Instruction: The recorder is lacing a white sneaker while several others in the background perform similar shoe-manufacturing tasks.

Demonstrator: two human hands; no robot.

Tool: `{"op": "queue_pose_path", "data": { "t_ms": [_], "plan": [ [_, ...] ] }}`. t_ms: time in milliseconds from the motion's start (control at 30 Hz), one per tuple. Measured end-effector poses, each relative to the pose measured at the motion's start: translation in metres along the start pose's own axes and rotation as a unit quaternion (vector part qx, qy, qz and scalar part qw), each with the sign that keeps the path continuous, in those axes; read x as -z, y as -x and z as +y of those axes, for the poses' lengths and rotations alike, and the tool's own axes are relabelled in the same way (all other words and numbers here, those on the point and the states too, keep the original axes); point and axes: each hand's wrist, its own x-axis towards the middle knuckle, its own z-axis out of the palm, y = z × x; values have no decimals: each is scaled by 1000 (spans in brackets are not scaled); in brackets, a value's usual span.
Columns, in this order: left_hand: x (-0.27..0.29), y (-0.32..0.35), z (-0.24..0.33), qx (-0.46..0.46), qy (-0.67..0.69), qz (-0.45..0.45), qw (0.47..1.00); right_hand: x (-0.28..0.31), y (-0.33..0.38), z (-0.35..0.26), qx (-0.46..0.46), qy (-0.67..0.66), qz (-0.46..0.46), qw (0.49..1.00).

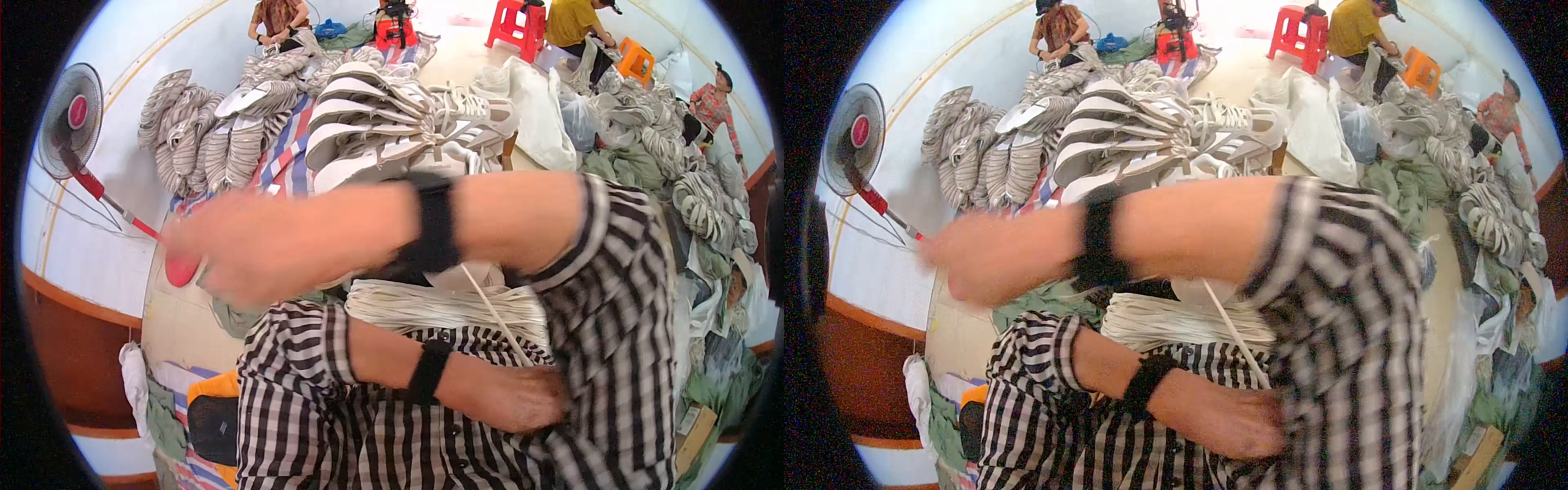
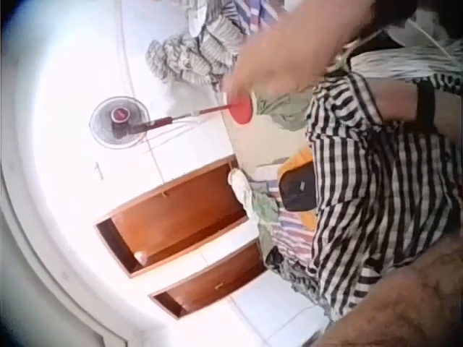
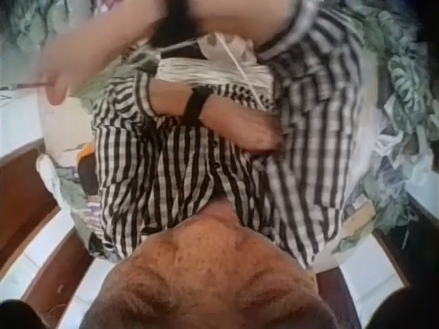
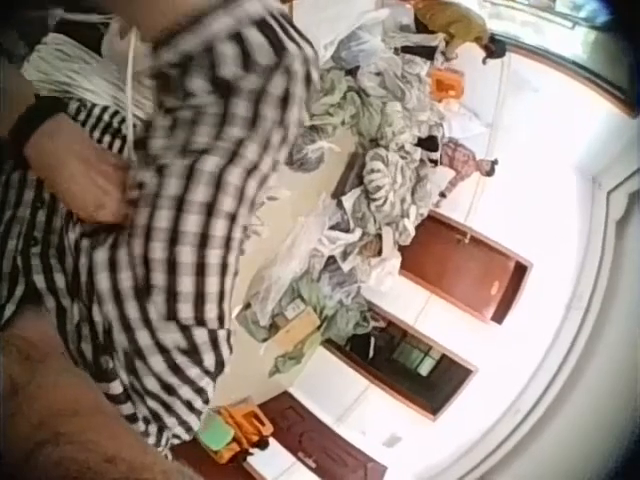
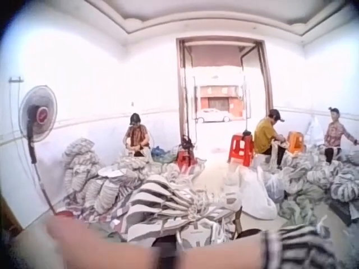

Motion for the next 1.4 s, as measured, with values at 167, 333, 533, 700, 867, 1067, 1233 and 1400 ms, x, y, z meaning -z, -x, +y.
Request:
{"op": "queue_pose_path", "data": {
  "t_ms": [167,333,533,700,867,1067,1233,1400],
  "plan": [
    [66,-85,9,94,324,187,923,100,156,9,-305,132,58,942],
    [145,-153,-61,8,-537,383,752,65,261,3,-475,153,68,864],
    [220,-116,-146,233,-191,281,911,37,271,19,-333,285,162,884],
    [146,9,-95,311,-241,264,881,32,286,41,-349,245,173,888],
    [93,104,-53,490,-232,272,795,47,277,38,-440,77,188,875],
    [80,132,-61,549,-229,304,744,44,268,35,-416,3,233,879],
    [77,128,-77,474,-271,274,792,34,267,40,-382,226,174,879],
    [86,126,-78,491,-247,281,786,45,276,47,-444,1,232,865]
  ]
}}
